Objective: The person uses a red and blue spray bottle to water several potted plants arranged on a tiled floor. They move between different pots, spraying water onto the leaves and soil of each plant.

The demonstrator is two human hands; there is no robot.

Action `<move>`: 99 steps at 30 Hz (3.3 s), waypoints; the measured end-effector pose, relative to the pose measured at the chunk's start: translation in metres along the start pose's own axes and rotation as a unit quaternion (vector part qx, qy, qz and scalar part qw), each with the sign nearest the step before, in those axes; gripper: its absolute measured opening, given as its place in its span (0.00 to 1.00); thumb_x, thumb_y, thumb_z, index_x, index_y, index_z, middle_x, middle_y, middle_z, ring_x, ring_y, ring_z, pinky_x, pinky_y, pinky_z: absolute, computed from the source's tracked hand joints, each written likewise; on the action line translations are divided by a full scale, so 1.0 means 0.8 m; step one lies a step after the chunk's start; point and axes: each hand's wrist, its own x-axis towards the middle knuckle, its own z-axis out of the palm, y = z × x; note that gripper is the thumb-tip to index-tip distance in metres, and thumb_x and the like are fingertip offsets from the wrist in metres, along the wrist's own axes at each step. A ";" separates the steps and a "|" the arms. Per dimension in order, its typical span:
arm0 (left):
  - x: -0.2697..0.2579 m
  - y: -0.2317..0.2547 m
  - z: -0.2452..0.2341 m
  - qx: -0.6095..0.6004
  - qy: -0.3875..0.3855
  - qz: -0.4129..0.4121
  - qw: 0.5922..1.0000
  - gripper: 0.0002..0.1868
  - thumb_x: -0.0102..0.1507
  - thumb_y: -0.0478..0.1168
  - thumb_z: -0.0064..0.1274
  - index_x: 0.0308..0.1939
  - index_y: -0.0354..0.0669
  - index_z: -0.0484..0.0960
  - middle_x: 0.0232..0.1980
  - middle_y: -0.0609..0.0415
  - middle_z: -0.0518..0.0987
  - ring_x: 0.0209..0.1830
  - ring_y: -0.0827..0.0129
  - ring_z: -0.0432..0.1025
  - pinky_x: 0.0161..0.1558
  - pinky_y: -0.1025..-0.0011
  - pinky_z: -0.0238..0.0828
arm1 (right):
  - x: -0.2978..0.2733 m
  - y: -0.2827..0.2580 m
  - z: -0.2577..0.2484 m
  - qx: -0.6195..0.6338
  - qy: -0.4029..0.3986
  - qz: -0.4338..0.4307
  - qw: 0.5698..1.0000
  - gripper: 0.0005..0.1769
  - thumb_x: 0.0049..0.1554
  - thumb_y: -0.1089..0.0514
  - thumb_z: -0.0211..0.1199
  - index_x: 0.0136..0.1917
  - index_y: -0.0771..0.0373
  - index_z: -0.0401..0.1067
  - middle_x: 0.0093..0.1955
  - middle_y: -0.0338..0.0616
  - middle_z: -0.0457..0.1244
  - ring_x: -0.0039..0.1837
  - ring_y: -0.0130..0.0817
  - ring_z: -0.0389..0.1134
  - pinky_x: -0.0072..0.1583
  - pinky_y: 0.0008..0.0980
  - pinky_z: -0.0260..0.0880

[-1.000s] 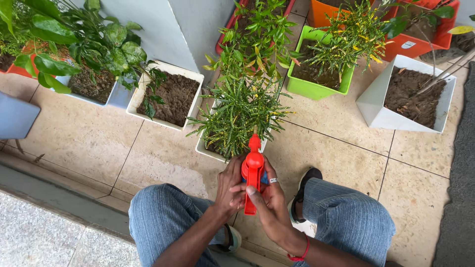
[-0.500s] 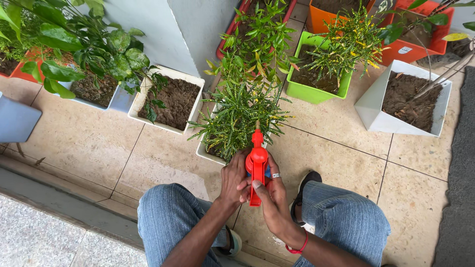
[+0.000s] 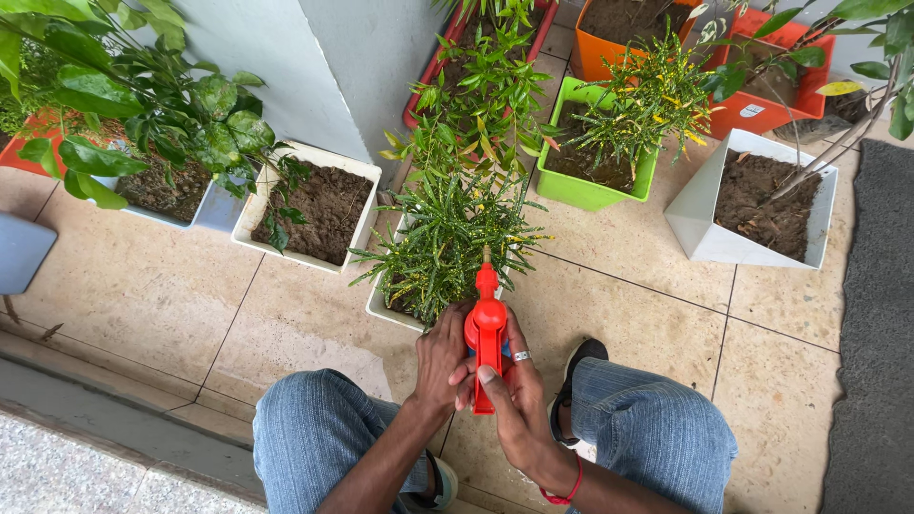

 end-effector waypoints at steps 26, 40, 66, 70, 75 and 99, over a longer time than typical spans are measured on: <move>0.088 0.120 0.062 -0.067 0.044 0.040 0.996 0.39 0.46 0.40 0.63 0.61 0.35 0.72 0.59 0.40 0.77 0.52 0.44 0.76 0.45 0.52 0.75 | 0.028 -0.071 -0.091 -0.099 0.225 -0.069 0.967 0.35 0.62 0.55 0.56 0.80 0.68 0.56 0.33 0.55 0.67 0.26 0.29 0.62 0.28 0.27 0.62; 0.283 0.155 0.049 -0.021 0.141 -0.059 0.988 0.35 0.43 0.54 0.72 0.43 0.34 0.76 0.39 0.40 0.81 0.32 0.44 0.79 0.34 0.51 0.76 | 0.209 -0.233 -0.129 -0.162 0.087 -0.010 0.983 0.25 0.67 0.46 0.55 0.55 0.73 0.72 0.34 0.51 0.65 0.29 0.32 0.62 0.29 0.29 0.59; 0.289 0.059 0.066 -0.061 0.109 -0.153 0.980 0.33 0.40 0.48 0.74 0.46 0.41 0.81 0.42 0.46 0.84 0.35 0.49 0.81 0.37 0.55 0.78 | 0.286 -0.137 -0.126 -0.104 0.124 0.024 0.986 0.19 0.65 0.48 0.57 0.54 0.69 0.70 0.32 0.47 0.63 0.28 0.29 0.59 0.28 0.26 0.55; 0.291 0.053 0.065 -0.056 0.110 -0.152 0.981 0.34 0.40 0.47 0.74 0.47 0.41 0.81 0.42 0.46 0.83 0.35 0.50 0.81 0.37 0.56 0.78 | 0.289 -0.134 -0.124 -0.093 0.117 0.017 0.989 0.18 0.66 0.49 0.57 0.54 0.69 0.70 0.32 0.47 0.63 0.27 0.30 0.58 0.28 0.27 0.56; 0.297 0.051 0.058 -0.046 0.111 -0.143 0.982 0.34 0.39 0.46 0.74 0.46 0.40 0.81 0.43 0.45 0.82 0.35 0.48 0.80 0.37 0.55 0.78 | 0.295 -0.128 -0.122 -0.075 0.117 0.003 0.990 0.17 0.65 0.50 0.57 0.56 0.68 0.69 0.35 0.46 0.63 0.31 0.30 0.62 0.28 0.27 0.57; 0.304 0.027 0.062 -0.031 0.086 -0.161 0.983 0.37 0.41 0.40 0.72 0.52 0.35 0.77 0.49 0.41 0.81 0.44 0.47 0.80 0.43 0.53 0.78 | 0.309 -0.111 -0.112 -0.065 0.107 -0.006 0.992 0.20 0.65 0.49 0.56 0.59 0.70 0.71 0.36 0.45 0.63 0.32 0.28 0.63 0.29 0.26 0.57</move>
